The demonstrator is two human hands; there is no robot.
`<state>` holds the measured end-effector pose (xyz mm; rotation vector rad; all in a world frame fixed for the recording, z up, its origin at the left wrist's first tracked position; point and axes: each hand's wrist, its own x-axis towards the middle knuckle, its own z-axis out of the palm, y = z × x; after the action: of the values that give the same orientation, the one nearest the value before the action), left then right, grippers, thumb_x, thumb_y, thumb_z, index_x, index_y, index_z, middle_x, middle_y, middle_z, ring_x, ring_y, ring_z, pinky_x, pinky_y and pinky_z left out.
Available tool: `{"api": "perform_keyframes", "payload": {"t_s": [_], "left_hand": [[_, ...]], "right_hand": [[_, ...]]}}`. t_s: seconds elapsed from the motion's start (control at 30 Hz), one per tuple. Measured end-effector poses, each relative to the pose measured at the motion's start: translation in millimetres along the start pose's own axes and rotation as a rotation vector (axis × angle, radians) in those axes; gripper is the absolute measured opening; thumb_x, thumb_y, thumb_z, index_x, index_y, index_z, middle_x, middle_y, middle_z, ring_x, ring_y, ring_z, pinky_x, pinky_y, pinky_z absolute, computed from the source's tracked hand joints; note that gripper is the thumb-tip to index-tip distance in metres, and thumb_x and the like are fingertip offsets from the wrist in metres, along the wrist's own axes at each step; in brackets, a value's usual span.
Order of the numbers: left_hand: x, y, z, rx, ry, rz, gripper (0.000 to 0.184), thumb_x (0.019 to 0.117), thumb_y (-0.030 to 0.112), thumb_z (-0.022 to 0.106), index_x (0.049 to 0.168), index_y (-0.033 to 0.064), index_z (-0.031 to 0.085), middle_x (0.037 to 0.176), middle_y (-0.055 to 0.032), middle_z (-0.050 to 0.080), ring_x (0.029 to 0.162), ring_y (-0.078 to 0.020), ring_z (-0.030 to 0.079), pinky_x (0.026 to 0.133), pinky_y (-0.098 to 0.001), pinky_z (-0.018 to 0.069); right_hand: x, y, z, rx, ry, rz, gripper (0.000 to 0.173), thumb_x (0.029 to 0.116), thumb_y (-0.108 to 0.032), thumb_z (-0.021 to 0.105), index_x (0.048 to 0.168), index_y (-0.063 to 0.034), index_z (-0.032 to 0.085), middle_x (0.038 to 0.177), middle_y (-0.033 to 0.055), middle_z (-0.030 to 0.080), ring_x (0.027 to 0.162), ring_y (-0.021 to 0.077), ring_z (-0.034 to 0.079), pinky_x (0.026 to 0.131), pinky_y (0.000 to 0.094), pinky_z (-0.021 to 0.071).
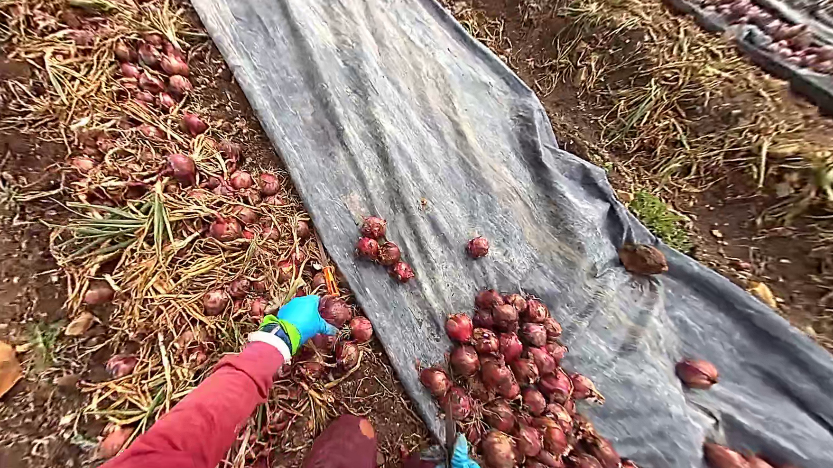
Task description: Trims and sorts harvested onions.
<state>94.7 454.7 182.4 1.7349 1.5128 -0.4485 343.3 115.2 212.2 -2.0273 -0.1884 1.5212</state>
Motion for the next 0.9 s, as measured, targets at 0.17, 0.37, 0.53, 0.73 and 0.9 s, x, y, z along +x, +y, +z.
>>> {"api": "perform_keyframes", "payload": {"t_s": [0.17,0.37,0.53,0.73,0.9], "left_hand": [[-116.3,37.4,4.2,0.078,0.112,0.382,0.065,0.0833,0.078,0.066,0.099,0.0158,0.073,0.085,-0.0052,0.073,0.082,-0.0248,0.072,0.077,-0.0556,0.0593],[-225.5,12.3,70.9,0.057,-0.233,0.542,0.063,0.0864,0.073,0.068,0.088,0.0104,0.071,0.074,-0.0035,0.066,0.073,-0.0168,0.066,0.070,-0.0434,0.0563],[-261.5,-22.9,83.4,0.217,0.059,0.334,0.061,0.0804,0.076,0.072,0.090,0.0155,0.073,0.080,-0.0044,0.070,0.081,-0.0235,0.070,0.078,-0.0541,0.0577],[-292.8,33.0,130.4,0.474,-0.175,0.640,0.045,0.1096,0.048,0.044,0.108,0.0114,0.071,0.100,-0.0103,0.072,0.098,-0.0299,0.070,0.085,-0.0581,0.0558],[-132.1,39.7,129.7,0.128,0.184,0.193,0.039,0.1045,0.048,0.052,0.120,0.0189,0.073,0.115,-0.0110,0.075,0.109,-0.0328,0.071,0.091,-0.0645,0.0550]], "right_hand": [[15.3,5.1,51.1,0.090,-0.411,-0.278,0.077,0.1007,-0.073,0.024,0.089,-0.0060,0.060,0.059,0.0061,0.058,0.045,0.0209,0.058,0.044,0.0377,0.0543],[-41.4,20.5,74.0,0.056,-0.344,-0.692,0.094,0.0845,-0.092,0.022,0.091,-0.0093,0.065,0.062,0.0040,0.063,0.048,0.0167,0.060,0.046,0.0333,0.0551],[-65.8,70.7,57.0,-0.046,-0.375,-0.598,0.085,0.0973,-0.079,0.021,0.091,-0.0093,0.069,0.054,0.0063,0.054,0.041,0.0185,0.052,0.041,0.0355,0.0504],[-69.2,64.1,46.4,-0.368,-0.483,-0.591,0.087,0.0888,-0.089,0.023,0.084,-0.0118,0.064,0.062,0.0025,0.061,0.050,0.0158,0.059,0.049,0.0334,0.0529],[-34.5,40.0,4.3,-0.045,-0.105,-0.576,0.090,0.0971,-0.078,0.011,0.087,-0.0075,0.064,0.056,0.0081,0.055,0.042,0.0210,0.053,0.042,0.0397,0.0516]]}}
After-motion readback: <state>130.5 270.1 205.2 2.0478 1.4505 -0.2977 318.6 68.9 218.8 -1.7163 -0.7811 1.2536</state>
